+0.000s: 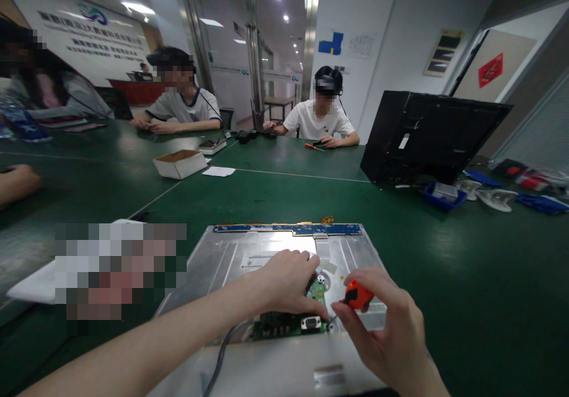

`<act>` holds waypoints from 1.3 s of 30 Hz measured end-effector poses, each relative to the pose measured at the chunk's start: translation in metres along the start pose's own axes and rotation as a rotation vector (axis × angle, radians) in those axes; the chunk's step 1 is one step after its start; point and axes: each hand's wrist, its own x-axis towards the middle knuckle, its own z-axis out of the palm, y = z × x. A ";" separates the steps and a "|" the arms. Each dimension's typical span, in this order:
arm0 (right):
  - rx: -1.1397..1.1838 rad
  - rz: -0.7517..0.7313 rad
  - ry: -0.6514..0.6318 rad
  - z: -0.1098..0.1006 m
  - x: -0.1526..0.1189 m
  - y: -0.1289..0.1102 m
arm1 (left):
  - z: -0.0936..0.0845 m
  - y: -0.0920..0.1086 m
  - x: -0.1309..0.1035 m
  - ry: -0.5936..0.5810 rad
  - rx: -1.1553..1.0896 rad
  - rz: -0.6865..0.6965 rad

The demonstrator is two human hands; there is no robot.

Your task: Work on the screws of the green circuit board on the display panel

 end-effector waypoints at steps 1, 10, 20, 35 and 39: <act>-0.012 -0.007 0.011 0.000 0.000 0.000 | 0.000 0.000 0.000 0.005 -0.002 -0.001; -0.037 0.096 0.091 0.001 -0.006 -0.002 | 0.005 -0.005 0.002 0.034 -0.033 0.024; -0.020 0.092 -0.012 -0.003 0.000 -0.005 | 0.008 -0.005 0.000 0.064 -0.033 0.032; -0.012 0.103 0.038 0.000 -0.003 -0.002 | 0.006 -0.005 0.001 0.029 -0.044 0.018; 0.030 0.110 -0.022 -0.002 -0.003 -0.002 | 0.007 -0.005 0.001 0.028 -0.068 0.026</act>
